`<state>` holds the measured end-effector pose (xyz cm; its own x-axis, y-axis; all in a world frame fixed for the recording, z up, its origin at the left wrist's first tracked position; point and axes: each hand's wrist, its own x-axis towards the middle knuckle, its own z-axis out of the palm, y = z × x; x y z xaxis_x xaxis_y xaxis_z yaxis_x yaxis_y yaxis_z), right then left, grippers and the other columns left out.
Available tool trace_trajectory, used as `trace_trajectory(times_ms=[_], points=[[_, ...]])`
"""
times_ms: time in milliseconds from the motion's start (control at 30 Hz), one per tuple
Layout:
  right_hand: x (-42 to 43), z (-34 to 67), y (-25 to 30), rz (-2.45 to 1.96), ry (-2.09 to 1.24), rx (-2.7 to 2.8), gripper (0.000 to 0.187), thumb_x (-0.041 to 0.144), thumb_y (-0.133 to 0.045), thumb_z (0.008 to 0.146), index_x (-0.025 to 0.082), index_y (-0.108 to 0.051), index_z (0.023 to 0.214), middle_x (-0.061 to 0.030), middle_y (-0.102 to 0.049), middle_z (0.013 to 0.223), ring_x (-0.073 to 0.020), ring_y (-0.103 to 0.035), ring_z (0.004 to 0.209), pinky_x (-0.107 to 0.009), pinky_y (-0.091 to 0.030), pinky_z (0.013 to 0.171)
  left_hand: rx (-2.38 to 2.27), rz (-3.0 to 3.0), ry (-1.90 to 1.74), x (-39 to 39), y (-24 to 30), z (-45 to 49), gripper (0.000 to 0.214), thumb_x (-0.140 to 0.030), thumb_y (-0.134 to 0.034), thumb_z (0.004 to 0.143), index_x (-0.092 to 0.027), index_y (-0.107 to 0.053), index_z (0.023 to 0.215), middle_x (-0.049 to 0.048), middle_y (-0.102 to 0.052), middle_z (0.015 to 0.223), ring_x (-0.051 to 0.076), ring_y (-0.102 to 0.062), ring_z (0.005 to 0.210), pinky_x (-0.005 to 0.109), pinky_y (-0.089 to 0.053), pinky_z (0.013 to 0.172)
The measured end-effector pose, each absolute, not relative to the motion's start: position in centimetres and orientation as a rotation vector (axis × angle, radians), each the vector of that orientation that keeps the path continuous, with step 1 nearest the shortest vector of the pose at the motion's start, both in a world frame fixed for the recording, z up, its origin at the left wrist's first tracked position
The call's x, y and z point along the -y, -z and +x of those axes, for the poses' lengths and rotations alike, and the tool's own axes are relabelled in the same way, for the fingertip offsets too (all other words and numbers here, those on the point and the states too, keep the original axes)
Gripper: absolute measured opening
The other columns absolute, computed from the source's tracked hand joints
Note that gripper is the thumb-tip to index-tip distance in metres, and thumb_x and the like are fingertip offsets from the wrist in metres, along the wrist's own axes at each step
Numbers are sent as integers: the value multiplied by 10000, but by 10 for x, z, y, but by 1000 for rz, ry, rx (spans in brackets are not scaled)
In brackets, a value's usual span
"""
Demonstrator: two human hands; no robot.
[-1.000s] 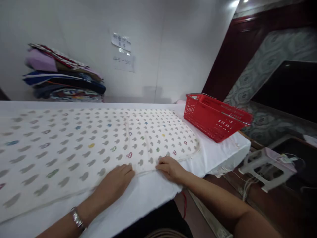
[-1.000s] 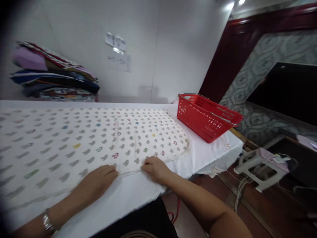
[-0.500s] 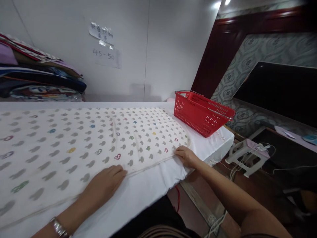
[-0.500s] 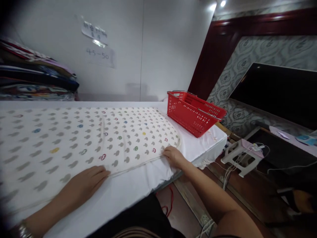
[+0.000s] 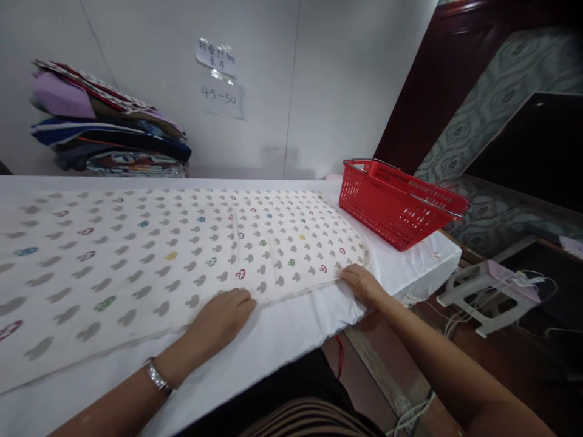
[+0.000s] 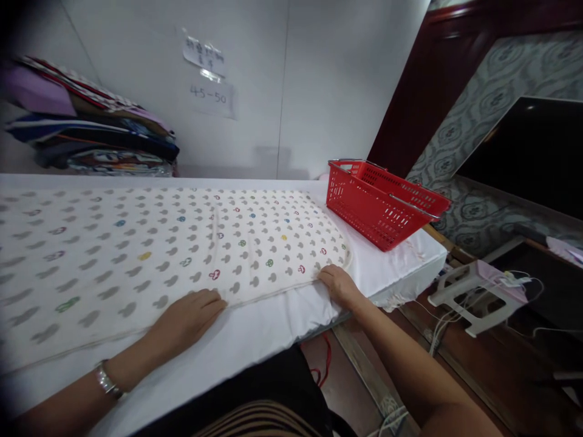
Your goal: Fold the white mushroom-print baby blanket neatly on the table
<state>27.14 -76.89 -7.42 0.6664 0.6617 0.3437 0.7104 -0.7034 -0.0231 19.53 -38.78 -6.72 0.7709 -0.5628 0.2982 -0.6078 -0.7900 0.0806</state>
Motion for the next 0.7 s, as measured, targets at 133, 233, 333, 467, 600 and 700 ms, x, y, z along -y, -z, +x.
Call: trace_trajectory(times_ms=[133, 233, 333, 467, 600, 700], points=[[769, 269, 70, -2714, 402, 1173, 200, 119, -441, 852, 149, -616, 944, -102, -588, 952, -200, -510, 895, -347, -449, 781, 908, 2779, -314, 389, 64, 195, 327, -292, -313, 918, -183, -599, 805, 33, -565, 792, 157, -488, 713, 294, -378, 630], [770, 269, 67, -2671, 391, 1220, 223, 116, -439, 836, 148, -609, 977, -113, -587, 974, -206, -522, 911, -362, -459, 790, 868, 2763, -231, 389, 63, 192, 292, -283, -333, 914, -187, -600, 843, 32, -566, 825, 163, -485, 740, 305, -380, 652], [777, 271, 69, -2670, 376, 1248, 301, 89, -419, 809, 172, -606, 1030, -111, -598, 987, -207, -547, 908, -369, -472, 792, 819, 2778, -261, 388, 67, 186, 263, -199, -325, 909, -196, -588, 891, 33, -568, 860, 175, -475, 779, 327, -378, 693], [792, 284, 81, -2773, 425, 1189, 379, 96, -409, 780, 231, -629, 1057, -99, -620, 1036, -220, -583, 924, -385, -488, 816, 750, 2813, -309, 385, 71, 180, 262, -65, -351, 840, -195, -550, 950, 42, -558, 949, 181, -470, 845, 330, -375, 744], [810, 302, 99, -2829, 612, 1123, 452, 80, -389, 711, 255, -669, 1019, -86, -656, 1019, -240, -615, 922, -404, -518, 796, 654, 2882, -219, 387, 64, 178, 331, 34, -381, 705, -183, -521, 913, 51, -539, 965, 187, -473, 850, 326, -371, 728], [828, 314, 107, -2824, 751, 1127, 424, 101, -396, 701, 245, -700, 959, -91, -683, 953, -244, -645, 856, -375, -546, 736, 603, 2904, -214, 390, 64, 179, 359, 59, -393, 637, -183, -504, 878, 51, -542, 943, 188, -467, 829, 326, -366, 704]])
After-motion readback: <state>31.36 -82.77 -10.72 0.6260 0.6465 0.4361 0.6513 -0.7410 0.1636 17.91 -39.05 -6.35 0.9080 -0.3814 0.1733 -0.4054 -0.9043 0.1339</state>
